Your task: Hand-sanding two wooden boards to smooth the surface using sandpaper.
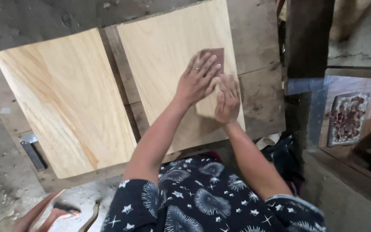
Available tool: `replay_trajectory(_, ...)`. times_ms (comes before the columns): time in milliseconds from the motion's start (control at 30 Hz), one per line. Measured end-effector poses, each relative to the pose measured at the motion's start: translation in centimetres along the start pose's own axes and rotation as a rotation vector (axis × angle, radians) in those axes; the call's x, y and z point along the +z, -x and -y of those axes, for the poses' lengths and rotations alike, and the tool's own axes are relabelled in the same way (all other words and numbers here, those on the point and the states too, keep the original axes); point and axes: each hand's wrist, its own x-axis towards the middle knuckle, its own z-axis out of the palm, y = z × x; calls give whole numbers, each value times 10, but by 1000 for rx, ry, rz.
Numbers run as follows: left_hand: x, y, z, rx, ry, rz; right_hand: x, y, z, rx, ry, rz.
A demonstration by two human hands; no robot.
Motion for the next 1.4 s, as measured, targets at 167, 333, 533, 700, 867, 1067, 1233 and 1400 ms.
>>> replay_trajectory(167,-22,15,12,-30,-85,-164,3,-14,5,449,52,-8)
replay_trajectory(333,-51,45,15,-150,14,-119,3,-27,17,490,129,78)
replay_trajectory(533,11,-21,90,-147,-262,-209,4,-20,13,394,216,83)
replay_trajectory(700,-59,27,-24,-245,-439,-143,3,-15,12,360,193,62)
replay_trajectory(867,-60,173,-173,-564,-16,404,8,-12,7,359,256,88)
replay_trajectory(1067,-65,78,-103,-580,-126,154,7,-15,10,360,332,139)
replay_trajectory(1233,-24,-14,34,-647,-286,170,4,-17,14,390,371,205)
replay_trajectory(1400,-30,4,19,-648,-286,10,3,-15,13,386,375,209)
